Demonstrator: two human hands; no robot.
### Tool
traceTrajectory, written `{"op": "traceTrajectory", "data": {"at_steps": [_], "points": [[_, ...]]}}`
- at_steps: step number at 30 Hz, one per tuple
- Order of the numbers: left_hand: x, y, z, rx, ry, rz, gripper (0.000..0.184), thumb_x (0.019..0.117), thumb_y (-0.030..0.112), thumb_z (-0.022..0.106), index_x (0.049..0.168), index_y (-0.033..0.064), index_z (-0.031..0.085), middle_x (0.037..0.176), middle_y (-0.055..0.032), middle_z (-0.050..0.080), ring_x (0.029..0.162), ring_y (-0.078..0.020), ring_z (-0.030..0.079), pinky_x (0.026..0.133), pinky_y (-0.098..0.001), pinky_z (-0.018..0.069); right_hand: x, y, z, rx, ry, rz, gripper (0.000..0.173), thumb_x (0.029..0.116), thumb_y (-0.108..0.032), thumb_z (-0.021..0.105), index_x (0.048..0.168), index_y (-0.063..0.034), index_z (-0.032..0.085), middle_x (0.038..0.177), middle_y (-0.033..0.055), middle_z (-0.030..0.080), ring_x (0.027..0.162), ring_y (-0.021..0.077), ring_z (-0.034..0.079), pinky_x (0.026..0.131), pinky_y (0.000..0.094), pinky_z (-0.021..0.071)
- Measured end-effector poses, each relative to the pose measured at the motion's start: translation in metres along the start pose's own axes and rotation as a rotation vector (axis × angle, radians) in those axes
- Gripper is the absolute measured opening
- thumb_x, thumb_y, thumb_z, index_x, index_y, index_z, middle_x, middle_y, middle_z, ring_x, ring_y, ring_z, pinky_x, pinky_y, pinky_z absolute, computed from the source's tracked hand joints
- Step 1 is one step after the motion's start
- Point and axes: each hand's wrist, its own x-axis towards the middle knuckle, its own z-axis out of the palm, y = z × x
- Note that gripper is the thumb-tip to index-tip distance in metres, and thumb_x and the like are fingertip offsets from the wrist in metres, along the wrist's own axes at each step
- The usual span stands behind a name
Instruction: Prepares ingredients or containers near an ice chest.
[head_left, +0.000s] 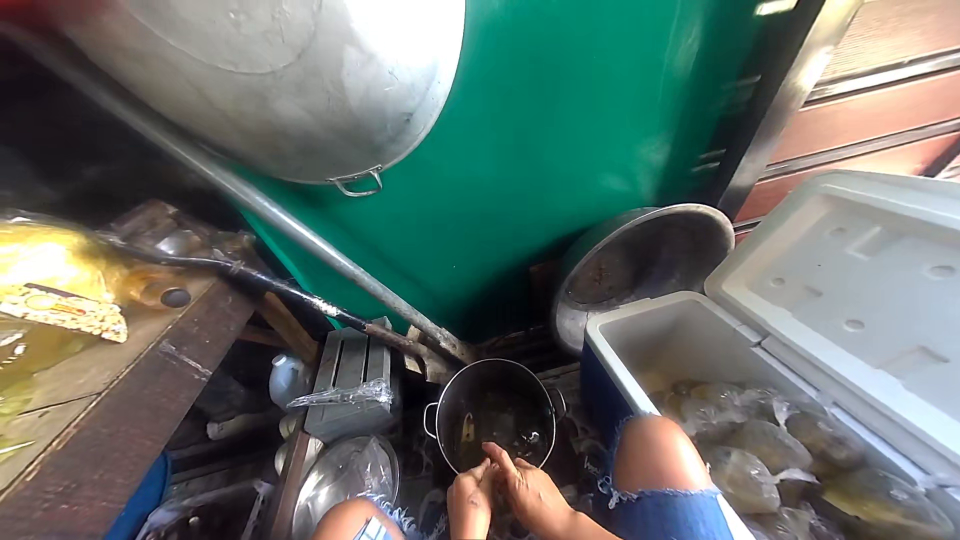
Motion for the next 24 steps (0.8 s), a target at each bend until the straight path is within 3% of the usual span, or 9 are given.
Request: {"op": "traceTrajectory", "data": {"at_steps": [1,2,4,7,11,14,19,22,24], "points": [[0.0,-0.003,0.0,-0.147,-0.022,-0.023,0.032,0.1033,0.026,0.062,0.125,0.0056,0.073,0.106,-0.0129,0.076,0.096,-0.0234,0.073,0.092,-0.0438,0.0562,0.0,0.001,0.0,0.022,-0.003,0.016,0.059,0.1054,-0.011,0.049,0.161,-0.0154,0.032,0.106,0.0197,0.074,0.103,0.0416,0.071,0.09,0.0579,0.0558],[-0.002,-0.005,-0.002,-0.254,-0.078,-0.037,0.031,0.103,0.021,0.063,0.128,0.0037,0.07,0.109,-0.0145,0.074,0.095,-0.0234,0.072,0.092,-0.0432,0.0566,-0.001,0.004,0.0,0.041,-0.008,0.023,0.059,0.1055,-0.011,0.049,0.162,-0.0151,0.031,0.106,0.0179,0.075,0.104,0.0406,0.071,0.092,0.0577,0.0554],[-0.01,-0.002,-0.009,-0.252,-0.148,-0.009,0.029,0.1026,0.013,0.06,0.129,0.0035,0.069,0.121,-0.0148,0.072,0.11,-0.0243,0.069,0.102,-0.044,0.0523,-0.002,0.006,0.0,0.068,-0.005,0.009,0.059,0.1063,-0.013,0.05,0.162,-0.0129,0.03,0.106,0.0174,0.075,0.104,0.0405,0.071,0.092,0.0576,0.055],[-0.02,0.005,-0.014,-0.007,-0.032,0.087,0.025,0.102,0.013,0.059,0.121,0.0064,0.075,0.12,-0.0121,0.074,0.118,-0.0262,0.068,0.109,-0.0469,0.0474,-0.002,0.005,0.006,0.075,0.062,-0.065,0.055,0.1064,-0.014,0.051,0.159,-0.0088,0.035,0.103,0.0173,0.075,0.099,0.0403,0.073,0.089,0.0566,0.0567],[-0.021,0.005,-0.004,0.057,0.155,0.19,0.022,0.0999,0.011,0.062,0.114,0.0055,0.078,0.112,-0.0129,0.076,0.11,-0.0291,0.071,0.104,-0.0501,0.0508,-0.002,0.011,0.014,0.071,0.159,-0.087,0.053,0.1056,-0.011,0.051,0.157,-0.0093,0.039,0.1,0.0146,0.076,0.099,0.0375,0.074,0.087,0.0541,0.0583],[-0.018,0.006,0.0,0.036,0.163,0.136,0.024,0.0991,0.016,0.064,0.118,0.0079,0.075,0.108,-0.0106,0.077,0.104,-0.0286,0.073,0.098,-0.0539,0.0527,-0.003,0.016,0.012,0.066,0.181,-0.091,0.053,0.1055,-0.01,0.051,0.157,-0.0096,0.039,0.102,0.0132,0.077,0.101,0.0362,0.074,0.089,0.0526,0.0582],[-0.01,-0.007,0.007,-0.095,0.162,0.097,0.036,0.0951,0.018,0.07,0.13,0.009,0.068,0.109,-0.0083,0.077,0.105,-0.0264,0.073,0.098,-0.0557,0.053,-0.004,0.019,0.013,0.063,0.194,-0.108,0.053,0.1043,-0.008,0.051,0.157,-0.0096,0.04,0.1,0.0129,0.077,0.1,0.0351,0.074,0.089,0.0509,0.0589],[-0.003,-0.021,0.013,-0.182,0.192,0.127,0.032,0.0916,0.019,0.074,0.12,0.005,0.071,0.105,-0.0094,0.077,0.105,-0.0276,0.071,0.098,-0.0546,0.0519,-0.002,0.018,0.015,0.082,0.192,-0.098,0.052,0.1044,-0.009,0.053,0.156,-0.0095,0.042,0.103,0.0129,0.077,0.102,0.0354,0.074,0.091,0.0513,0.0584],[-0.002,-0.028,0.015,-0.16,0.247,0.114,0.032,0.0868,0.027,0.08,0.11,0.0039,0.076,0.11,-0.0167,0.073,0.113,-0.0364,0.064,0.104,-0.0576,0.0449,-0.002,0.019,0.017,0.078,0.199,-0.097,0.052,0.1047,-0.009,0.053,0.155,-0.009,0.042,0.102,0.0126,0.077,0.102,0.0356,0.074,0.09,0.0516,0.0586]]}}
